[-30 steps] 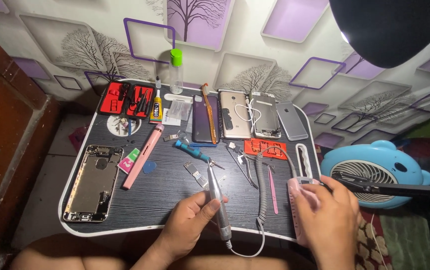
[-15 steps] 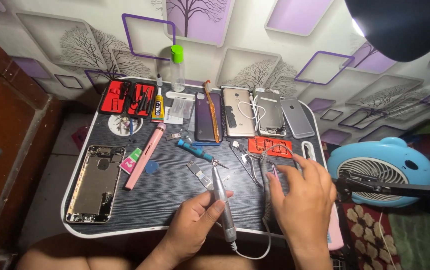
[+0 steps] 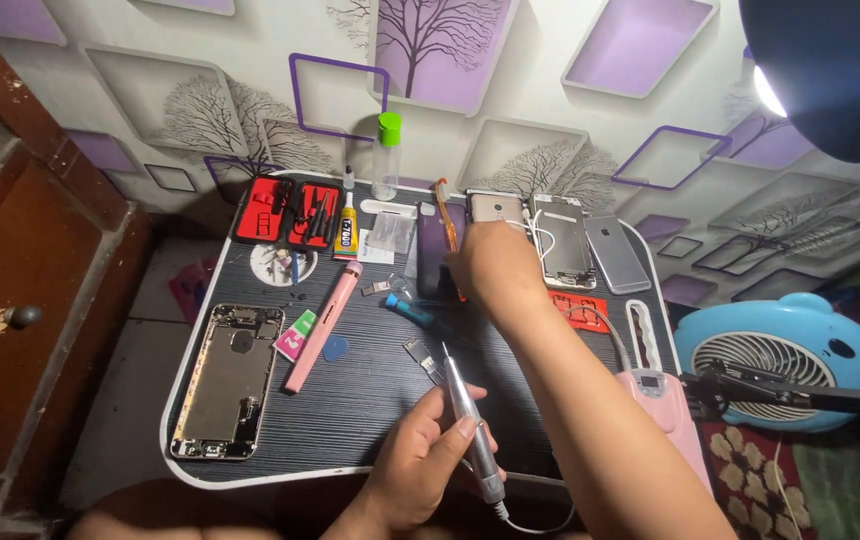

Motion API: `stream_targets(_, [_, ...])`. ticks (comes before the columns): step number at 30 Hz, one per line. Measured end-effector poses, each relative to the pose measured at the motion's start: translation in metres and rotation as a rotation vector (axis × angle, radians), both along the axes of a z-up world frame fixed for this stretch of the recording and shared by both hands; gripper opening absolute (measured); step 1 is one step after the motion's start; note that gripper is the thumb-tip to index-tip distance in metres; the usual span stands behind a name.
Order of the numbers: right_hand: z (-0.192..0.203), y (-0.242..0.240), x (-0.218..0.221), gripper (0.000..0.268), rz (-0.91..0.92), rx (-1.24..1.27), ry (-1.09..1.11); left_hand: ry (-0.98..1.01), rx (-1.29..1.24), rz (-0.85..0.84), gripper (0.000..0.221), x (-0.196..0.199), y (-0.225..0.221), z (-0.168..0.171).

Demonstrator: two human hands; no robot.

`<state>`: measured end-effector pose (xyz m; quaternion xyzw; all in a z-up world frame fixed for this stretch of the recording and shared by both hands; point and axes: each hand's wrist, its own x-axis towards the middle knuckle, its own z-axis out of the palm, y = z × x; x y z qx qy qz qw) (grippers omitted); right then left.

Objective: The person is repairing a small electronic circuit board, using a rotary tool to grind a component, cleaning it with a brush, and inspecting parts.

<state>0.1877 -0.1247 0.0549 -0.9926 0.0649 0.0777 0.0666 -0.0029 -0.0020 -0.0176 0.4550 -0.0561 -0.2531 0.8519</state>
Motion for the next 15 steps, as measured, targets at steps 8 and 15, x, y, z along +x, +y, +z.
stream_targets(8, [0.036,-0.005,-0.016,0.042,-0.178,-0.061,0.018,-0.038,0.123,0.088,0.038,0.000,0.000,0.005])
stream_targets(15, [0.066,-0.086,-0.136,0.020,0.011,0.465,-0.040,-0.103,0.263,0.100,0.041,-0.003,0.003,0.011])
